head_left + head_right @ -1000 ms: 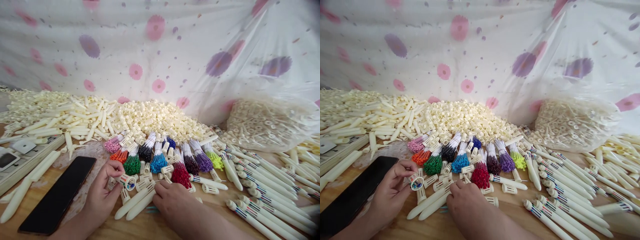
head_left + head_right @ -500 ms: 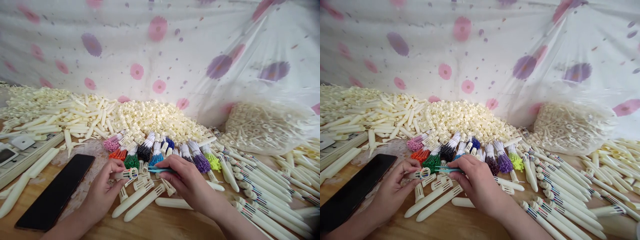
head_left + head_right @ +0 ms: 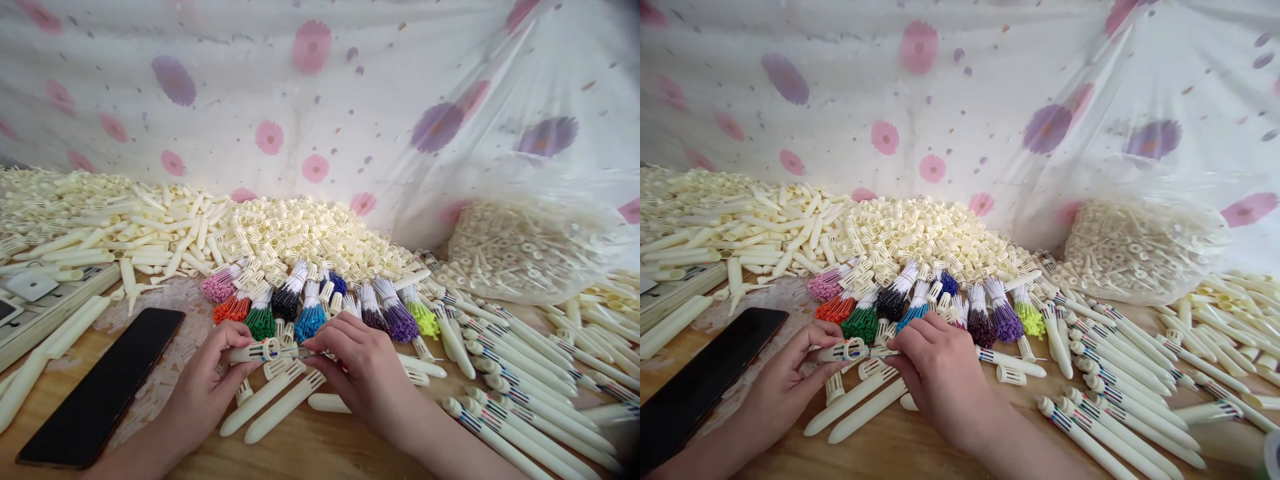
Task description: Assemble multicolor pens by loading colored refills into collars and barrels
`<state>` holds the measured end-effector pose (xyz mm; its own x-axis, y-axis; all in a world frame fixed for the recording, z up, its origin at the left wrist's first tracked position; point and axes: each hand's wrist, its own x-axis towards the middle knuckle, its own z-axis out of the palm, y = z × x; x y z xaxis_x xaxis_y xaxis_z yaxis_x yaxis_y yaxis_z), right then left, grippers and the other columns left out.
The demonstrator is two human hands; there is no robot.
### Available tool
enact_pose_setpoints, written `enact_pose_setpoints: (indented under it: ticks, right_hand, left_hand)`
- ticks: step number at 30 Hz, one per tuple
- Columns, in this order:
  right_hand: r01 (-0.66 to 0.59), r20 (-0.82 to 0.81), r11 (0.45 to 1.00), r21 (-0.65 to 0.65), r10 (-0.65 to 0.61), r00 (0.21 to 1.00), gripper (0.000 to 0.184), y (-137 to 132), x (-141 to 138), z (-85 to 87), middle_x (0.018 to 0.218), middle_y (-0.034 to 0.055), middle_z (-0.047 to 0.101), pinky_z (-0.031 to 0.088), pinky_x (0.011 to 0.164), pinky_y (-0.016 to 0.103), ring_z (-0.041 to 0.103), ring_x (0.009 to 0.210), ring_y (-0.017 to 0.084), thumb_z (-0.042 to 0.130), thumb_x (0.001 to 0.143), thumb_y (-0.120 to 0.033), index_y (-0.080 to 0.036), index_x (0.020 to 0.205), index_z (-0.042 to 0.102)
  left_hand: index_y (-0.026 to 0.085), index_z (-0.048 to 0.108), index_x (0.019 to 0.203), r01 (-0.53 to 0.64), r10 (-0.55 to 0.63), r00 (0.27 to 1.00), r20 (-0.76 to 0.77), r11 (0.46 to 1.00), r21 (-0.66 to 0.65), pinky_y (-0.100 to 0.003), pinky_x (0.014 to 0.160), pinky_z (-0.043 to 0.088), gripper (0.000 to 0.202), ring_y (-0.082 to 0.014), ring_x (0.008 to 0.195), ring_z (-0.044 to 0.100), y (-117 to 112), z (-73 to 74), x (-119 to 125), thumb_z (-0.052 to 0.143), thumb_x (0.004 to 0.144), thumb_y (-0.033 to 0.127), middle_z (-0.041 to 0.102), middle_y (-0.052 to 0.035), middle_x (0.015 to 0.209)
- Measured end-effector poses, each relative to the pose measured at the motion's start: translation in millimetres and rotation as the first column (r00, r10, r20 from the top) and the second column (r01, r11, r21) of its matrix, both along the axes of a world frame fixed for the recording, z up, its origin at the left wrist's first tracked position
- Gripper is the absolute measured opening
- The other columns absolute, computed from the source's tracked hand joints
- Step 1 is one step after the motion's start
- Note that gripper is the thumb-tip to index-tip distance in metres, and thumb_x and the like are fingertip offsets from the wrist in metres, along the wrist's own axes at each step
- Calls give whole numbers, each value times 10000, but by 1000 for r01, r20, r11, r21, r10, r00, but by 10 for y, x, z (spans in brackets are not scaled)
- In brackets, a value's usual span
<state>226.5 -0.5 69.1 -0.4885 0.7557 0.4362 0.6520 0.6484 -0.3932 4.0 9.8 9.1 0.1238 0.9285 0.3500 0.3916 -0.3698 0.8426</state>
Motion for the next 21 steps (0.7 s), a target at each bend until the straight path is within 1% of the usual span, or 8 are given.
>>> enact_pose_setpoints:
  ticks: [4,11,16,18,21]
  right_hand:
    - [2,21,1000,-4,-2,1000,123,2,-14,-24,718,38,635,394,615,271,547,694,174,551,888,-224,-171,793,608]
    - [10,1,1000,14,-10,1000,117,13,-17,-46,692,24,622,394,598,257,547,675,165,568,873,-204,-168,767,600]
    - [-9,-20,1000,29,9,1000,153,37,8,-46,690,24,624,397,604,257,542,673,158,532,892,-194,-169,758,600]
    - [0,-16,1000,19,0,1000,150,45,24,-44,690,24,621,399,609,259,539,680,159,538,890,-205,-171,759,602]
    - [8,-32,1000,-15,-9,999,108,38,38,-29,707,23,623,400,609,256,543,699,161,558,879,-213,-176,788,602]
  left_hand:
    - [243,527,798,18,-18,1000,-14,1000,-2,-251,677,527,104,-171,839,621,-8,-27,-9,572,778,152,578,-12,905]
    - [258,522,816,43,-43,999,-19,999,-6,-227,659,528,120,-160,845,613,-19,-55,-30,570,793,151,566,3,908]
    - [263,562,846,49,-50,998,-40,999,-7,-249,710,537,91,-182,888,623,-18,-55,-35,593,797,193,607,-2,913]
    - [264,574,859,59,-58,997,-52,998,10,-257,732,535,103,-185,887,629,-19,-44,-33,602,790,193,620,-2,913]
    - [267,561,834,45,-43,998,-39,997,56,-237,692,529,130,-168,836,637,-22,-25,-30,603,775,159,616,11,894]
